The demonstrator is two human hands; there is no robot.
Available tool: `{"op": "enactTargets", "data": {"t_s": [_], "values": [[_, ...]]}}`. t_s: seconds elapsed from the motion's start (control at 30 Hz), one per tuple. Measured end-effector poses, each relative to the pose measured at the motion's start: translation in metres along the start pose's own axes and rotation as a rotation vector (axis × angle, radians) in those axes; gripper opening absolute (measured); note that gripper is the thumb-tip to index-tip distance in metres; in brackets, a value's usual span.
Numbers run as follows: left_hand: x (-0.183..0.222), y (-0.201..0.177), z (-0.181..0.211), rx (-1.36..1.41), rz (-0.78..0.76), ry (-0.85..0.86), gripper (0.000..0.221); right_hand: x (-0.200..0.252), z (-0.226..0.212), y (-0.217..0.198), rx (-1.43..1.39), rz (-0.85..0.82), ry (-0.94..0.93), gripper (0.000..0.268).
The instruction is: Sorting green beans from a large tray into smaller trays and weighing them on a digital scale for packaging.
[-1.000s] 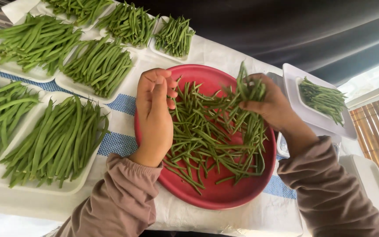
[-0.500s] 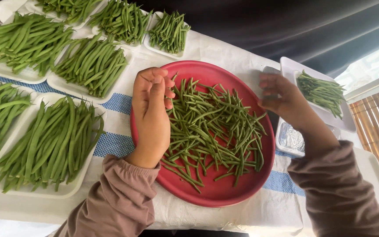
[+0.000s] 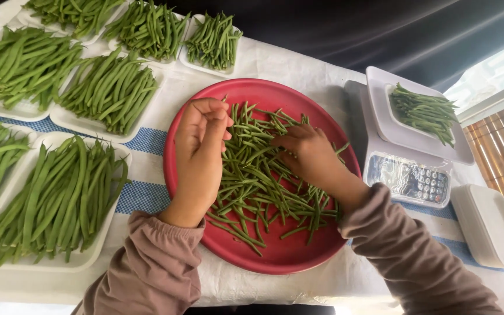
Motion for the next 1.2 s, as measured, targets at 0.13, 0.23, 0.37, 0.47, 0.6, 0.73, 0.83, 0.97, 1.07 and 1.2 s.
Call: {"op": "enactTargets", "data": {"t_s": [0.13,0.23,0.37,0.47,0.6,0.73,0.83,0.97,1.07,1.2], "values": [[-0.005,0.001,-0.009,-0.069,0.01,-0.027,0.013,-0.005,0.01,0.003,0.076,0.034,0.015,0.014],[-0.001,0.002,-0.003,-0.192,0.013,0.002,0.023,-0.011,0.011,-0.029,-0.175,0.171,0.106,0.01],[0.002,0.022,-0.01,-0.334,-0.12,0.074,0.033,-0.027,-0.028,-0.055,-0.637,0.173,0.216,0.01],[0.007,0.029,0.0,-0.41,-0.128,0.146,0.018,-0.036,-0.053,-0.05,-0.689,0.142,0.196,0.004],[0.002,0.019,-0.001,-0.3,-0.088,0.117,0.015,-0.039,-0.037,-0.044,-0.726,0.13,0.218,0.008],[0.001,0.004,0.019,-0.202,-0.009,0.13,0.021,-0.027,0.007,-0.019,-0.674,0.161,0.301,0.017],[0.001,0.0,0.018,-0.144,0.022,0.126,0.024,-0.032,0.017,0.008,-0.541,0.14,0.284,0.021],[-0.003,-0.001,0.002,-0.115,0.023,0.082,0.023,-0.058,-0.003,0.019,-0.16,0.098,0.104,0.032],[-0.005,-0.003,0.004,-0.122,0.043,0.087,0.023,-0.069,-0.016,0.021,-0.017,-0.085,0.109,0.037],[-0.008,-0.005,0.003,-0.127,0.054,0.059,0.024,-0.061,0.003,0.036,-0.12,-0.157,0.085,0.012]]}}
Point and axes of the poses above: each hand's wrist, its own x-axis away from the middle knuckle, its own y-axis out of the palm, z = x × y, the point moved 9 cm from there along -x, towards the middle knuckle, and after that the axes turned 13 degrees about -y, right-handed, at the moved point
